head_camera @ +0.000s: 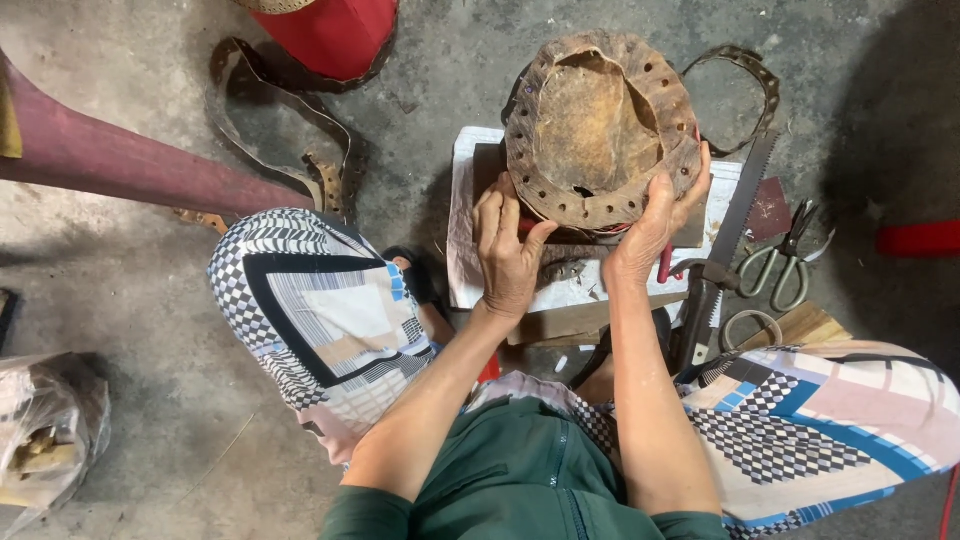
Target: The person is finishing the top of a drum base by trimming excess material with pliers and a saw, then fitting a metal ring.
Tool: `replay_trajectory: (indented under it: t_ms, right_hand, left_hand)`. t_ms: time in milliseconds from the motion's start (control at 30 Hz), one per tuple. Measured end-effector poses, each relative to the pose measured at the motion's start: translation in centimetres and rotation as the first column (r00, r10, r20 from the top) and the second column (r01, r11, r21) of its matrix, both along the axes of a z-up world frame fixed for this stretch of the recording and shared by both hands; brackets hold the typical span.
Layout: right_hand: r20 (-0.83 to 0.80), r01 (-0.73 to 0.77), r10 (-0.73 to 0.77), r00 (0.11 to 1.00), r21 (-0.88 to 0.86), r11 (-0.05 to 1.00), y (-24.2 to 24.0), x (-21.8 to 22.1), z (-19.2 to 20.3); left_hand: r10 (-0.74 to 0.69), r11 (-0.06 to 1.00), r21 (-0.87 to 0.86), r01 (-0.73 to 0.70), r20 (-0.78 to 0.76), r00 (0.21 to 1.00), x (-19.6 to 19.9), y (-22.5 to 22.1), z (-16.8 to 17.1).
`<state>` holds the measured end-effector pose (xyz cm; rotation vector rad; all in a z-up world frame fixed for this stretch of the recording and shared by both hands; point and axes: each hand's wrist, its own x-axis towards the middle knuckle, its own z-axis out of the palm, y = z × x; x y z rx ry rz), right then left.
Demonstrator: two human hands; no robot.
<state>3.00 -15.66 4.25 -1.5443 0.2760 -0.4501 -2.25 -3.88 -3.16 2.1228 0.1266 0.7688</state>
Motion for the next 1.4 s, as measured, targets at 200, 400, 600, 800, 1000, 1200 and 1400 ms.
replay_trajectory:
  t_ms: [200,400,600,800,1000,1200,1400]
  right_hand:
    - [-0.007,-0.011,0.011,1.000,-0.035,0.999,-0.9,0.5,-2.2]
    - [-0.011,-0.028,0.028,1.000,-0.081,0.996,-1.3,1.0,-3.0]
    - [0.009,-0.039,0.041,0.999,-0.132,0.990,-1.2,0.6,-1.7]
    - [0.013,-0.051,0.053,0.999,-0.122,0.991,-1.1,0.9,-2.5]
    - [-0.003,-0.053,0.053,0.999,-0.083,0.995,-0.4,0.6,-2.0]
    - [-0.039,-0.069,0.067,0.997,-0.079,0.994,-0.3,0.1,-0.5]
    - [-0.149,-0.080,0.056,0.987,-0.164,0.983,-0.7,-1.4,-0.1]
  left_hand:
    - [-0.018,0.998,0.057,0.014,0.062,0.998,0.6,1.4,0.7]
    - [-0.064,0.997,-0.045,0.065,0.023,0.998,1.0,1.6,0.5]
    - [-0.017,0.833,0.549,-0.068,0.148,0.989,2.2,3.2,2.3]
    - [-0.298,0.757,0.652,0.045,0.284,0.912,4.0,3.9,5.1]
    - [-0.448,0.706,0.676,0.211,0.196,0.872,5.9,4.9,3.7]
    - [-0.532,0.682,0.690,0.244,0.238,0.813,6.4,4.7,4.6]
    - [-0.625,0.642,0.641,0.421,0.119,0.771,6.0,5.5,5.7]
